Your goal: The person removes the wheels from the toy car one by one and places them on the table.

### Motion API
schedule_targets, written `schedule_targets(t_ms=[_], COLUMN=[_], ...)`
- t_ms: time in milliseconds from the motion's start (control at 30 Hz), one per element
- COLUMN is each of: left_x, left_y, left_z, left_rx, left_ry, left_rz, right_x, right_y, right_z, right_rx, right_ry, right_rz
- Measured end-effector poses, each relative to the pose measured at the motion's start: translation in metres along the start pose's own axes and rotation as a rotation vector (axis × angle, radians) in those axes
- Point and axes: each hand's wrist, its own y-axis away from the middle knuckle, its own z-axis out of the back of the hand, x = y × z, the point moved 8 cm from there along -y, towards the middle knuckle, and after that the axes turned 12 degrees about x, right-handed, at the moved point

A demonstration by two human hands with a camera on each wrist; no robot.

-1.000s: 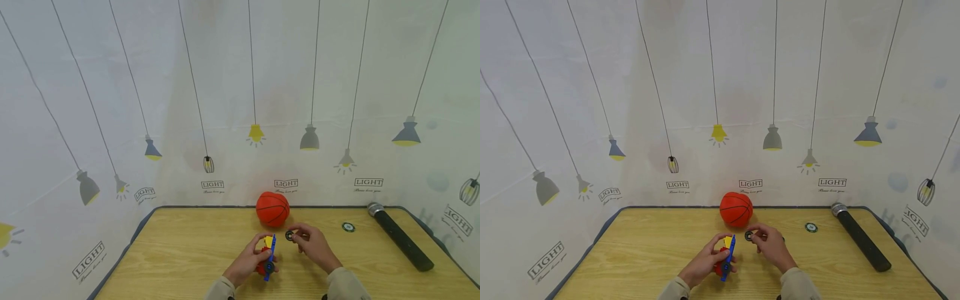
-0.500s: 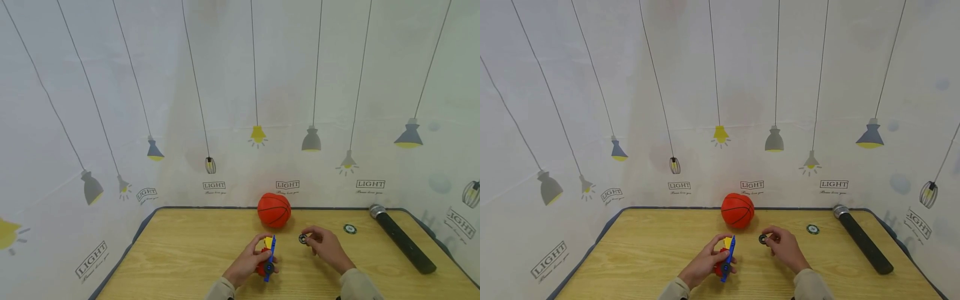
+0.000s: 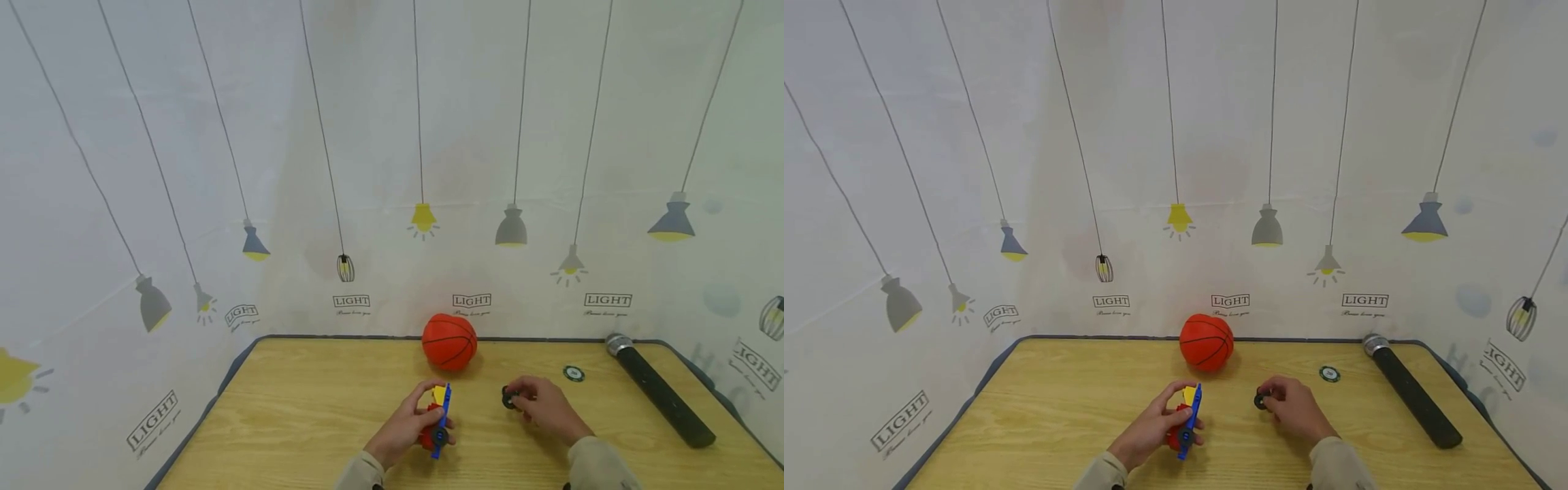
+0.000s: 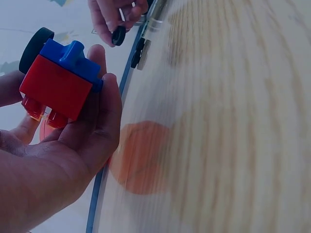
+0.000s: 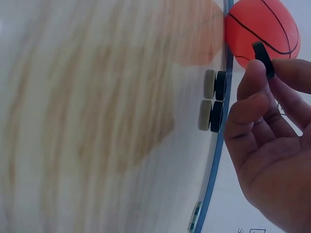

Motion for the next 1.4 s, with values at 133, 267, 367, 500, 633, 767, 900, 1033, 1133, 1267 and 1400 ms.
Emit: schedule_targets(t_ms=[133, 267, 367, 500, 633, 767, 900, 1033, 1133, 1267, 1400], left_x=[0.0, -0.001, -0.001, 0.0, 0.001, 0.001, 0.002, 0.001, 0.001, 0.001, 0.001], left_y=[0.001, 0.002, 0.003, 0.002, 0.002, 0.003, 0.002, 0.003, 0.003, 0.004, 0.005], left_z=[0.0, 0.0, 0.001, 0.002, 0.002, 0.002, 0.003, 0.005, 0.005, 0.005, 0.005], left_rx=[0.008, 0.009, 0.006, 0.003, 0.003, 0.006, 0.004, -0.007, -0.01, -0.007, -0.005], left_ry=[0.002, 0.001, 0.001, 0.001, 0.001, 0.003, 0.002, 0.001, 0.004, 0.004, -0.005], left_rz=[0.002, -0.001, -0.007, -0.009, -0.001, 0.005, 0.009, 0.012, 0.011, 0.006, 0.013], right_x=[-0.003, -0.005, -0.008, -0.014, -0.019, -0.023, -0.026, -0.026, -0.027, -0.031, -0.034], right_y=[-0.001, 0.0, 0.001, 0.002, 0.003, 0.003, 0.003, 0.003, 0.003, 0.0, -0.002], right_z=[0.002, 0.007, 0.011, 0.015, 0.018, 0.021, 0.025, 0.028, 0.03, 0.031, 0.032], right_rx=[0.026, 0.021, 0.021, 0.035, 0.046, 0.045, 0.027, 0.024, 0.025, 0.02, 0.019], right_ry=[0.058, 0.136, 0.168, 0.184, 0.19, 0.199, 0.218, 0.224, 0.221, 0.231, 0.236], right_rz=[0.028, 0.054, 0.063, 0.069, 0.052, 0.024, -0.009, -0.013, -0.01, -0.022, -0.03])
